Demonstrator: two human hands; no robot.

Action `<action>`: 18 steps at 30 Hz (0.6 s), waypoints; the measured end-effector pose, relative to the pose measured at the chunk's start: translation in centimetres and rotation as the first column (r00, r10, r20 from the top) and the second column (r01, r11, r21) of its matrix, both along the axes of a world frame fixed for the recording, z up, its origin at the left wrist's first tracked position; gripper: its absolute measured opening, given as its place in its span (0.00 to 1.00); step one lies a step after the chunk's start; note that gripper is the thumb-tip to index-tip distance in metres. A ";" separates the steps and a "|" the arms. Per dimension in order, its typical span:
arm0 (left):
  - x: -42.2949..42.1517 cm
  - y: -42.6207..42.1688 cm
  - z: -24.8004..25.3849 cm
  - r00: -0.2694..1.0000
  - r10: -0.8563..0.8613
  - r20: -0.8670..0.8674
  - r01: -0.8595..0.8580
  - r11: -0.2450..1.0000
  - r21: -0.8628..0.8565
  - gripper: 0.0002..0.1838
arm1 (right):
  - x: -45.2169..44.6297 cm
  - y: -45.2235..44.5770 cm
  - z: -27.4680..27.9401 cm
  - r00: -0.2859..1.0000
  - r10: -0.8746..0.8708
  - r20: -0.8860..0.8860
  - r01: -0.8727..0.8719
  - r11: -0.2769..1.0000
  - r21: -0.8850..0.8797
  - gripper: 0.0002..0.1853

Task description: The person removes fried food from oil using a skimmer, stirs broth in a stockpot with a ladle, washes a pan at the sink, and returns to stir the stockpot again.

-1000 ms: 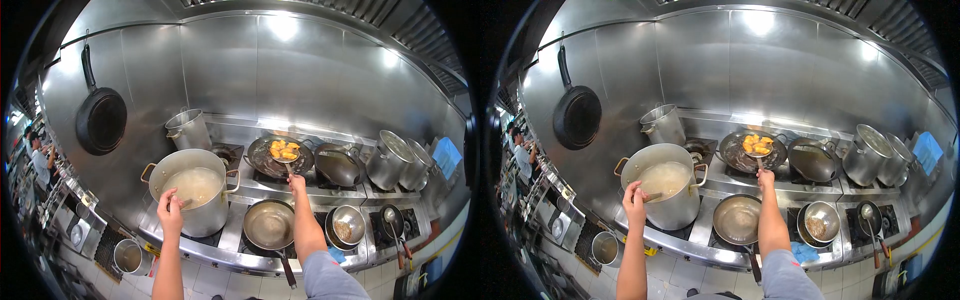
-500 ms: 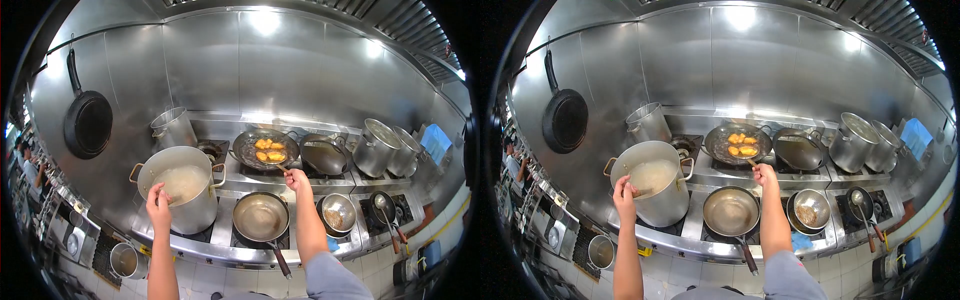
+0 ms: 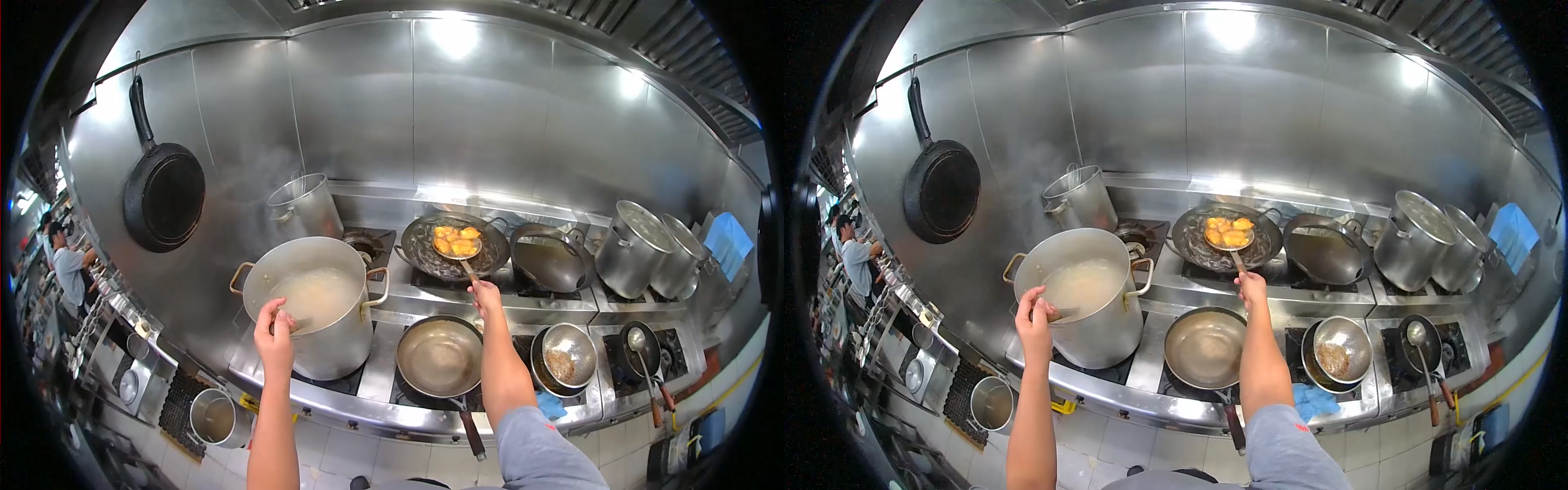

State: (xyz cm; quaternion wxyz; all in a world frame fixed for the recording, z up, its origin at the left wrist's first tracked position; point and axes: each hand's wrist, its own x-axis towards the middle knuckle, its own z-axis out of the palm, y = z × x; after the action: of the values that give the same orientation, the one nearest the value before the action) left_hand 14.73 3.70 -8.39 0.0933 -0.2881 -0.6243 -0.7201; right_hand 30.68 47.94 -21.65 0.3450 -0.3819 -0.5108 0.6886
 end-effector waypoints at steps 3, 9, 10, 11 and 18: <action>0.1 0.1 0.2 1.000 -0.013 0.008 0.013 1.000 0.012 0.12 | 0.8 -1.0 -1.0 0.997 -0.005 -0.077 0.005 1.000 -0.001 0.07; -0.1 0.1 0.0 0.999 -0.054 0.008 0.053 0.998 0.036 0.12 | 3.2 -3.0 -1.4 0.989 0.019 -0.145 -0.019 1.000 -0.005 0.08; -0.1 0.2 0.0 0.999 -0.053 0.002 0.053 0.998 0.030 0.12 | 3.5 -3.6 -1.1 0.988 0.013 -0.153 -0.013 1.000 0.002 0.07; -0.1 0.1 0.0 0.999 -0.052 -0.002 0.052 0.998 0.024 0.12 | 3.9 -4.2 -0.7 0.988 0.010 -0.152 -0.011 1.000 -0.009 0.08; 0.0 0.1 0.3 0.995 -0.099 -0.025 0.099 0.995 -0.002 0.12 | 4.6 -6.7 0.5 0.980 -0.027 -0.199 0.020 0.999 -0.040 0.11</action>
State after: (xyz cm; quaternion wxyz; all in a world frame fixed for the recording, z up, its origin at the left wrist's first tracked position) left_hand 14.70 3.76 -8.12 0.0651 -0.3274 -0.6084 -0.7200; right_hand 35.25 41.21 -21.18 0.3953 -0.3233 -0.4560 0.7289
